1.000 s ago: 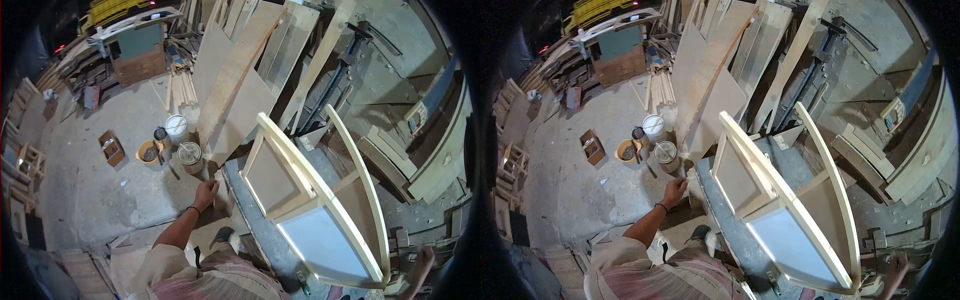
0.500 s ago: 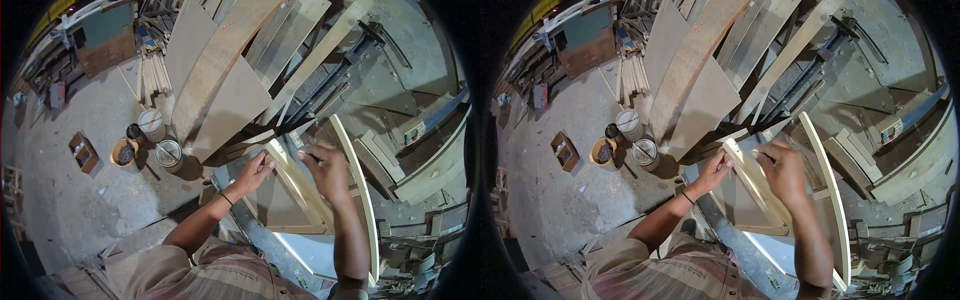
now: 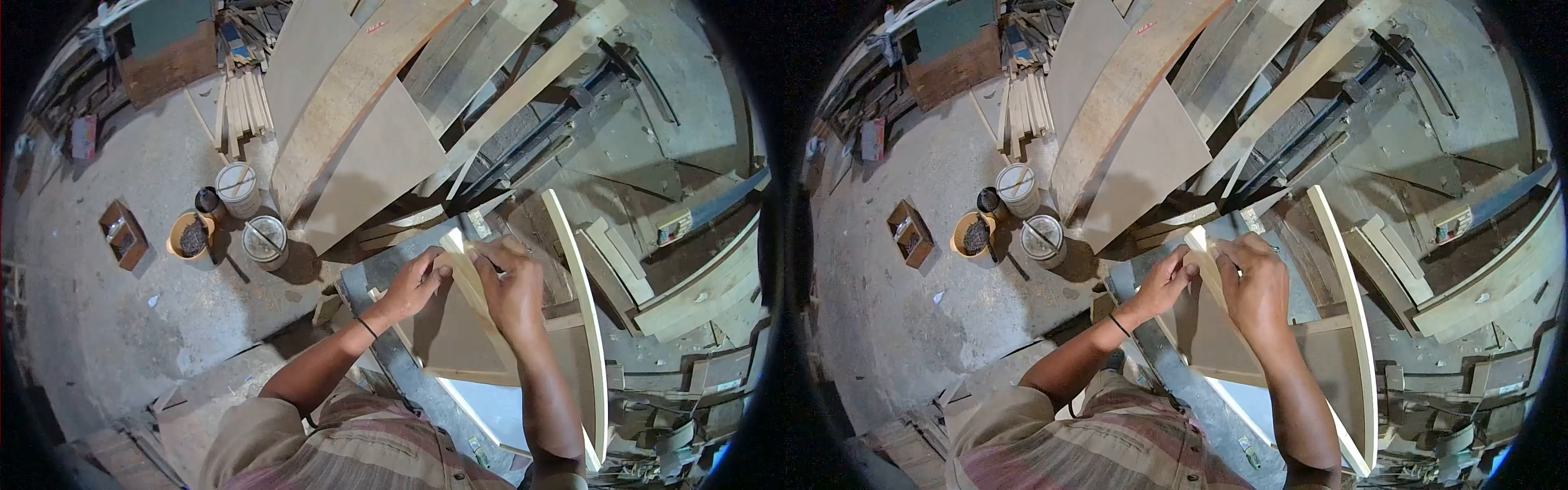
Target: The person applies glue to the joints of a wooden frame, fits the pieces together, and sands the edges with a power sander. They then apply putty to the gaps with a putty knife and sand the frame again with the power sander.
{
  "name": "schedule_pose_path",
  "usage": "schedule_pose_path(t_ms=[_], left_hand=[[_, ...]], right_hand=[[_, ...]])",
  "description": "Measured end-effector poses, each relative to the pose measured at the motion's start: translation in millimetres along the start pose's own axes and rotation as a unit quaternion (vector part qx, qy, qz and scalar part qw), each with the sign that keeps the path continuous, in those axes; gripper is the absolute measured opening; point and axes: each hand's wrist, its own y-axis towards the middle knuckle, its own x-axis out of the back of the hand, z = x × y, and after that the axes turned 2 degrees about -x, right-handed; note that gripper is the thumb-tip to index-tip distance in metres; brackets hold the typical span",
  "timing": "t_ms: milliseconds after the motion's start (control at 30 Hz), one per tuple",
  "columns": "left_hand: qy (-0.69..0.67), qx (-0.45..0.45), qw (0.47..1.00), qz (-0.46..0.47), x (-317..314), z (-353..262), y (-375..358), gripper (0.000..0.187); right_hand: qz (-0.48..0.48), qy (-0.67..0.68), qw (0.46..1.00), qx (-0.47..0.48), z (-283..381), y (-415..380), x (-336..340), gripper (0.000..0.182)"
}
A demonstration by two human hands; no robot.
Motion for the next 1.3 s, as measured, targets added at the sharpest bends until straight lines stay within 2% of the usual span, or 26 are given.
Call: schedule_pose_path(t_ms=[100, 200, 267, 300, 367, 500, 700, 800, 967, 1200, 1300], left_hand=[[-0.001, 0.014, 1.0, 0.012, -1.9, -1.2, 2.9, 0.045], [-0.005, -0.018, 0.999, -0.026, -4.3, 0.8, 3.1, 0.044], [0.022, 0.06, 0.998, 0.01, 0.9, -6.0, 0.6, 0.043], [0.022, 0.061, 0.998, 0.01, -0.4, -3.3, 0.1, 0.043], [-0.07, -0.002, 0.998, -0.011, -4.9, 5.5, -1.3, 0.041], [-0.055, -0.02, 0.998, -0.013, -4.2, 6.9, -0.1, 0.039], [-0.011, -0.014, 1.0, -0.015, -1.3, -1.3, 0.8, 0.037], [0.018, -0.051, 0.998, -0.027, -0.8, -1.7, 3.5, 0.036], [0.011, 0.054, 0.998, 0.026, 4.7, -11.0, 2.4, 0.034], [0.024, 0.054, 0.998, 0.016, 3.2, -14.3, 1.5, 0.033], [0.041, 0.028, 0.999, -0.006, 0.1, -15.9, -1.2, 0.035]], right_hand=[[-0.006, -0.041, 0.999, -0.009, 11.1, -3.0, -0.9, 0.018], [-0.017, -0.062, 0.998, -0.006, 13.1, -7.8, -6.7, 0.022], [-0.023, -0.092, 0.996, 0.005, 15.0, -13.0, -11.7, 0.024], [-0.03, -0.121, 0.992, 0.017, 16.1, -15.4, -14.0, 0.027], [-0.029, -0.139, 0.99, 0.023, 19.5, -19.1, -17.0, 0.03], [-0.027, -0.198, 0.979, 0.052, 17.2, -26.9, -21.7, 0.038], [-0.002, -0.19, 0.98, 0.056, 12.5, -29.0, -17.7, 0.041], [-0.007, -0.182, 0.98, 0.084, 9.9, -27.9, -13.5, 0.04], [-0.01, -0.136, 0.987, 0.09, 7.9, -27.3, -11.5, 0.039], [-0.013, -0.09, 0.993, 0.081, 6.0, -27.2, -11.6, 0.038], [-0.029, -0.164, 0.981, 0.098, 10.3, -27.3, -13.3, 0.039]])
